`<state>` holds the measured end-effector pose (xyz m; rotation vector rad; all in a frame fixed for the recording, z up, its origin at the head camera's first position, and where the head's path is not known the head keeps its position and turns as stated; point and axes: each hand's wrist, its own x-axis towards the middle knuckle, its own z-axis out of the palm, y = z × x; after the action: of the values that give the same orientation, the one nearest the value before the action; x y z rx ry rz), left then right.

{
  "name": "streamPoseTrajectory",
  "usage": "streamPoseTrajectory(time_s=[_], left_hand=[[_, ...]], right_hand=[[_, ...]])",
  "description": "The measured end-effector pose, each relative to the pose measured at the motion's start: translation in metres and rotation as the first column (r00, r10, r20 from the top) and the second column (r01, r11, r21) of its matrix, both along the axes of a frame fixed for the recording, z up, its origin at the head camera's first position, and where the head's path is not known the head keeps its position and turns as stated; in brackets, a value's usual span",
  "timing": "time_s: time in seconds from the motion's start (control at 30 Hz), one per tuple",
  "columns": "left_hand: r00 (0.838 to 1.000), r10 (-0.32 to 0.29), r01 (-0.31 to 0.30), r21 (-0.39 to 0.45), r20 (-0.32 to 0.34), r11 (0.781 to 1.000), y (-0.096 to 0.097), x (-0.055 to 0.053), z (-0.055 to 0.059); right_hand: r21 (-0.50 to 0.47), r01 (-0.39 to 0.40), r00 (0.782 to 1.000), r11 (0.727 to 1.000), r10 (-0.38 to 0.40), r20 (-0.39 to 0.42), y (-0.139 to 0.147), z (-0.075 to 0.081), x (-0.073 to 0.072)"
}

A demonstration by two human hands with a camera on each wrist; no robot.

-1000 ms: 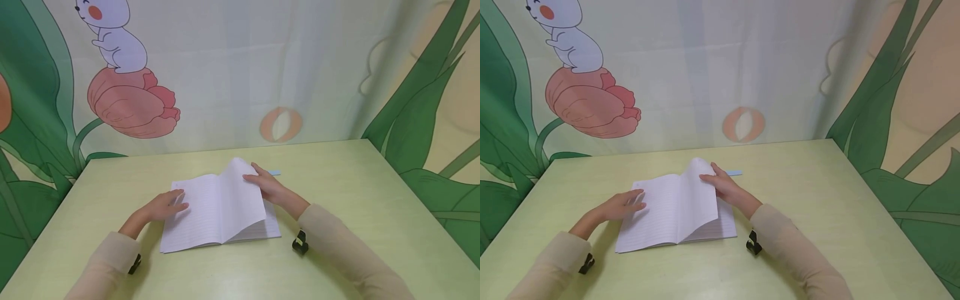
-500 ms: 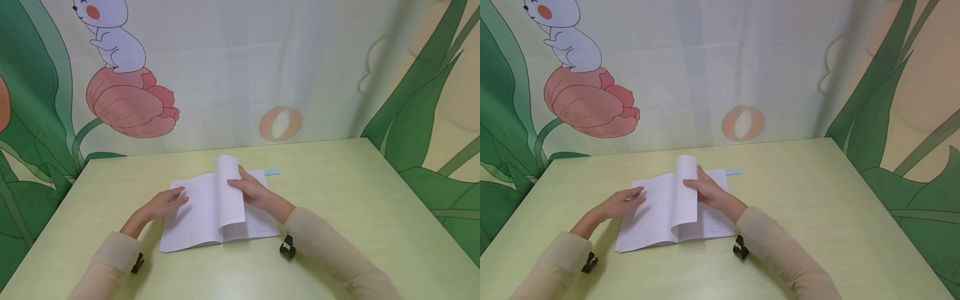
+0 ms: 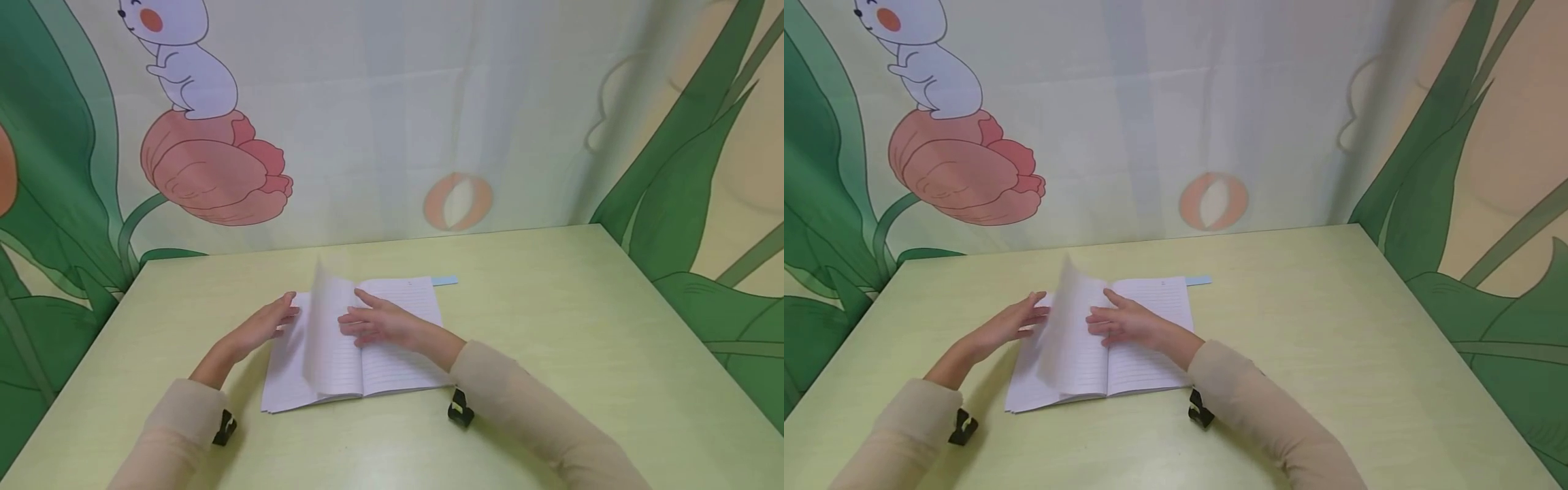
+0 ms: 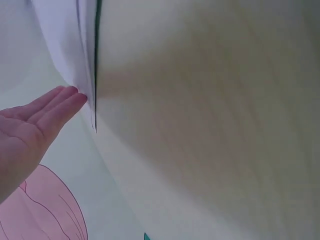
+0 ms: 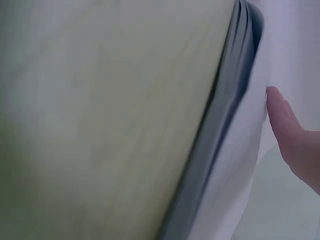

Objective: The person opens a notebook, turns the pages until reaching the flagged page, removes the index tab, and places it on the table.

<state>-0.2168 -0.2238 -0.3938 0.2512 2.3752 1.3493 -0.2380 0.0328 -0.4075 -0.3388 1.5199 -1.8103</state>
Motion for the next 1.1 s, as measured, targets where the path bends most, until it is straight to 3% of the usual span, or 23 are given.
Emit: streamPoseTrajectory(time_s=[0.1,0.17,0.3,0.47,0.6,0.87,0.97,1.1], left_hand=[[0.999,0.010,-0.011,0.019,0.052,1.000,0.000,-0.001,0.002],[0.998,0.031,-0.030,-0.010,0.060,0.999,0.000,-0.001,0.002],[0.998,0.059,-0.061,-0.106,-0.017,0.992,0.003,-0.002,0.000],[0.988,0.040,-0.067,-0.181,-0.151,0.981,0.004,-0.003,-0.006],[0.977,0.030,-0.080,-0.230,-0.212,0.970,0.002,-0.003,-0.009],[0.976,0.016,-0.083,-0.298,-0.219,0.951,0.002,-0.003,-0.007],[0.979,0.009,-0.074,-0.309,-0.205,0.948,0.002,-0.003,-0.007],[0.979,-0.018,-0.061,-0.371,-0.204,0.927,0.000,-0.005,-0.010]], right_hand=[[0.031,-0.011,1.000,0.999,0.011,-0.004,-0.003,-0.002,0.002],[0.052,-0.017,1.000,0.999,0.018,-0.018,-0.005,-0.003,0.003],[0.071,-0.025,1.000,0.997,0.026,-0.012,-0.008,-0.002,0.005],[0.076,-0.035,0.999,0.997,0.037,-0.016,-0.008,0.001,0.008],[0.093,-0.034,0.999,0.995,0.037,-0.027,-0.005,0.003,0.007],[0.194,0.012,0.988,0.981,0.018,-0.152,0.021,0.005,-0.001],[0.238,0.045,0.976,0.970,0.009,-0.220,0.033,0.002,-0.008],[0.317,0.102,0.953,0.943,-0.001,-0.304,0.049,-0.003,-0.019]])
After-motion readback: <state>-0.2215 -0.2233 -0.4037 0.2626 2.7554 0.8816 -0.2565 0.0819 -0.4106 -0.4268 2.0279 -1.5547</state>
